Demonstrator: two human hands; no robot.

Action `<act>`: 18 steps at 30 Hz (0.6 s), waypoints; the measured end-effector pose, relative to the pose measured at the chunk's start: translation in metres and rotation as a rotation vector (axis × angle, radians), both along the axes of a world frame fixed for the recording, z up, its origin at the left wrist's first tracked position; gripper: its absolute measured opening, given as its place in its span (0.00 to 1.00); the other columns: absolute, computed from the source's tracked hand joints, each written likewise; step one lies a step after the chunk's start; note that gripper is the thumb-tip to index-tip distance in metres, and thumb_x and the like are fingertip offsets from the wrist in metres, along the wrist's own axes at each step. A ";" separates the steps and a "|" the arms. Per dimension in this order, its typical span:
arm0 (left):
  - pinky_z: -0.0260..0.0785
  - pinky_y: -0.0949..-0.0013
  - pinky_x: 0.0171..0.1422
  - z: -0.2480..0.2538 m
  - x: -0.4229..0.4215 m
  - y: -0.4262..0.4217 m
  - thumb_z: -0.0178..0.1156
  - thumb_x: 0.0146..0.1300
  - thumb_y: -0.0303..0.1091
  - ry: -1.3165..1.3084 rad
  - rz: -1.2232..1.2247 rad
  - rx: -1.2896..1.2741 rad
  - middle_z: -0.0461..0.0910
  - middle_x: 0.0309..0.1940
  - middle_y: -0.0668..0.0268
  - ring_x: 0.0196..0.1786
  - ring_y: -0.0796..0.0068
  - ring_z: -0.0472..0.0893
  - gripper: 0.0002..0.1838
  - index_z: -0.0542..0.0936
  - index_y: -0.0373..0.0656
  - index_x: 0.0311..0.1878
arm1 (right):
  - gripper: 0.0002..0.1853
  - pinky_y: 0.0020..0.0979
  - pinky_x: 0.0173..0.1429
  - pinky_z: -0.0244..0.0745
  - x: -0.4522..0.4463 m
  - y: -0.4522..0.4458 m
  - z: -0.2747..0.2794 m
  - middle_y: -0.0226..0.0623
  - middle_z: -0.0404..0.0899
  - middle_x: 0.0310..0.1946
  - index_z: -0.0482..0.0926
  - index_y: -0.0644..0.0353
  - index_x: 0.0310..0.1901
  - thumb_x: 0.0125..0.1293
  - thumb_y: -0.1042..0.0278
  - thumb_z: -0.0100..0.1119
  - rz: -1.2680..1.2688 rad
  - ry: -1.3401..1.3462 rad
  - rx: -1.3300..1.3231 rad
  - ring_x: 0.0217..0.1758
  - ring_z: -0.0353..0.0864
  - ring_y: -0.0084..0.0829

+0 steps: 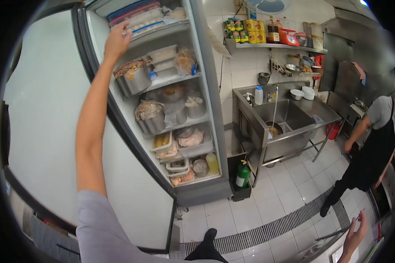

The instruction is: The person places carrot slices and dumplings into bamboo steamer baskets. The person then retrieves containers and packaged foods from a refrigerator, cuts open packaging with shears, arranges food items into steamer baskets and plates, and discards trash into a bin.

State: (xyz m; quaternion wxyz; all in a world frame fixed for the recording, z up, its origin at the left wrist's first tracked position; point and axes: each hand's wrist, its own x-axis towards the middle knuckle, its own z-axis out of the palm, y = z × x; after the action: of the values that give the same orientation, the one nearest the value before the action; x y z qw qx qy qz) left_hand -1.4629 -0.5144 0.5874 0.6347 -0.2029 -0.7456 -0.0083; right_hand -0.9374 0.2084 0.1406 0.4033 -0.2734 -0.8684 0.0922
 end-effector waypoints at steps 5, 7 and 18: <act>0.73 0.52 0.63 0.116 -0.091 -0.060 0.55 0.62 0.48 -0.021 0.103 0.367 0.83 0.55 0.51 0.58 0.45 0.80 0.25 0.82 0.45 0.58 | 0.15 0.38 0.58 0.71 -0.132 -0.118 0.064 0.46 0.80 0.44 0.78 0.65 0.53 0.64 0.80 0.62 0.229 0.026 0.175 0.50 0.78 0.44; 0.72 0.53 0.63 0.158 -0.129 -0.094 0.56 0.61 0.49 -0.104 0.150 0.419 0.82 0.55 0.48 0.59 0.44 0.80 0.27 0.83 0.41 0.57 | 0.13 0.38 0.54 0.73 -0.191 -0.168 0.089 0.46 0.80 0.41 0.80 0.67 0.46 0.59 0.84 0.64 0.350 0.093 0.091 0.47 0.79 0.45; 0.73 0.57 0.56 0.195 -0.224 -0.162 0.66 0.59 0.44 -0.404 -0.400 0.703 0.84 0.49 0.53 0.52 0.61 0.82 0.24 0.84 0.31 0.49 | 0.12 0.37 0.51 0.77 -0.547 -0.469 0.419 0.39 0.86 0.37 0.85 0.57 0.45 0.62 0.64 0.67 1.148 0.684 0.633 0.44 0.84 0.39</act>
State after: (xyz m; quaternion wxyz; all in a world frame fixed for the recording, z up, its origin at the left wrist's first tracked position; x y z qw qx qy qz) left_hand -1.6865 -0.6766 0.7827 0.4927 -0.1094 -0.7525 -0.4231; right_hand -1.4843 -0.2603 0.5601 0.5994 0.3973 -0.6855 0.1137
